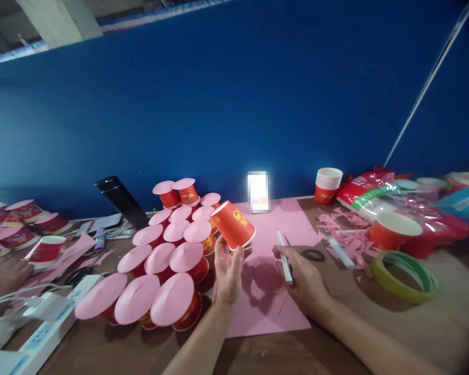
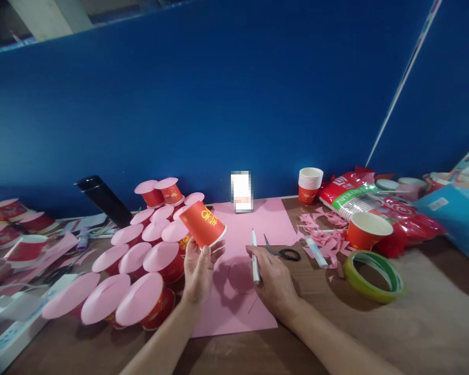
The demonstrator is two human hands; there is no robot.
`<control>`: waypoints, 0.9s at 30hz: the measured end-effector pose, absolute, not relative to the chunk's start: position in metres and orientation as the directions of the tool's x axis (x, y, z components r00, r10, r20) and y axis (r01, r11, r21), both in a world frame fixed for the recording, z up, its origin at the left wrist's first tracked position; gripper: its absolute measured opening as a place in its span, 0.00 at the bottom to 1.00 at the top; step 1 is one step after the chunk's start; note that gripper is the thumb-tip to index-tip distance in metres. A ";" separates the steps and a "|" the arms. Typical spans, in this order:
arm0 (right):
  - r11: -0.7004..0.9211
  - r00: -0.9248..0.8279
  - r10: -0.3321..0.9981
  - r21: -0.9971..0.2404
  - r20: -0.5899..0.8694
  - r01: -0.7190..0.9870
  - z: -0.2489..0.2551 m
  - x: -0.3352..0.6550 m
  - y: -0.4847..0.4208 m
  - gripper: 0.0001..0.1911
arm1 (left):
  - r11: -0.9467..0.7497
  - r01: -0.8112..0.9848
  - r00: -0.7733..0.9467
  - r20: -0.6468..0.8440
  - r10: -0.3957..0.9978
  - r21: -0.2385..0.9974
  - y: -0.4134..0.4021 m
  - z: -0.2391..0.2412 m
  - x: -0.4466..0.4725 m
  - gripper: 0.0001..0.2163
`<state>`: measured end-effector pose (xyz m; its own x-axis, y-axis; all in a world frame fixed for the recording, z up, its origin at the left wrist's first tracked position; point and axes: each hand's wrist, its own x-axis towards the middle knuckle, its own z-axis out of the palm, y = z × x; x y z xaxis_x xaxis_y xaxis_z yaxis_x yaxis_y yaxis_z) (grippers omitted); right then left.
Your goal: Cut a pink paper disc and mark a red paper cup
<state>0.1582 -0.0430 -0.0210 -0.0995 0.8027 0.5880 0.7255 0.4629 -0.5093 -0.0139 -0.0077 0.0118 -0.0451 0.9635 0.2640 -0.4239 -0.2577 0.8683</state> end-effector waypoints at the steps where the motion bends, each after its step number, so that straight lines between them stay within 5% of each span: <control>1: 0.449 -0.094 0.813 -0.515 0.575 0.730 -0.022 0.158 -0.043 0.20 | -0.281 -0.396 -0.064 0.279 0.958 0.874 -0.009 0.013 -0.014 0.23; 5: 0.406 -0.027 0.841 -0.598 0.540 0.691 -0.023 0.160 -0.042 0.23 | -0.357 -0.244 -0.128 0.335 0.934 0.902 -0.015 0.019 -0.011 0.27; 10: 0.399 0.041 0.832 -0.650 0.553 0.647 -0.021 0.160 -0.041 0.18 | -0.247 -0.239 0.001 0.254 0.967 0.939 -0.016 0.015 -0.007 0.27; 18: 0.451 0.026 0.790 -0.611 0.612 0.651 -0.020 0.159 -0.043 0.17 | -0.066 -0.269 -0.014 0.065 0.998 0.961 -0.002 -0.006 -0.004 0.26; 27: 0.452 0.043 0.781 -0.611 0.623 0.650 -0.013 0.155 -0.045 0.15 | -0.032 -0.223 0.065 0.047 0.997 0.974 -0.006 -0.002 -0.002 0.26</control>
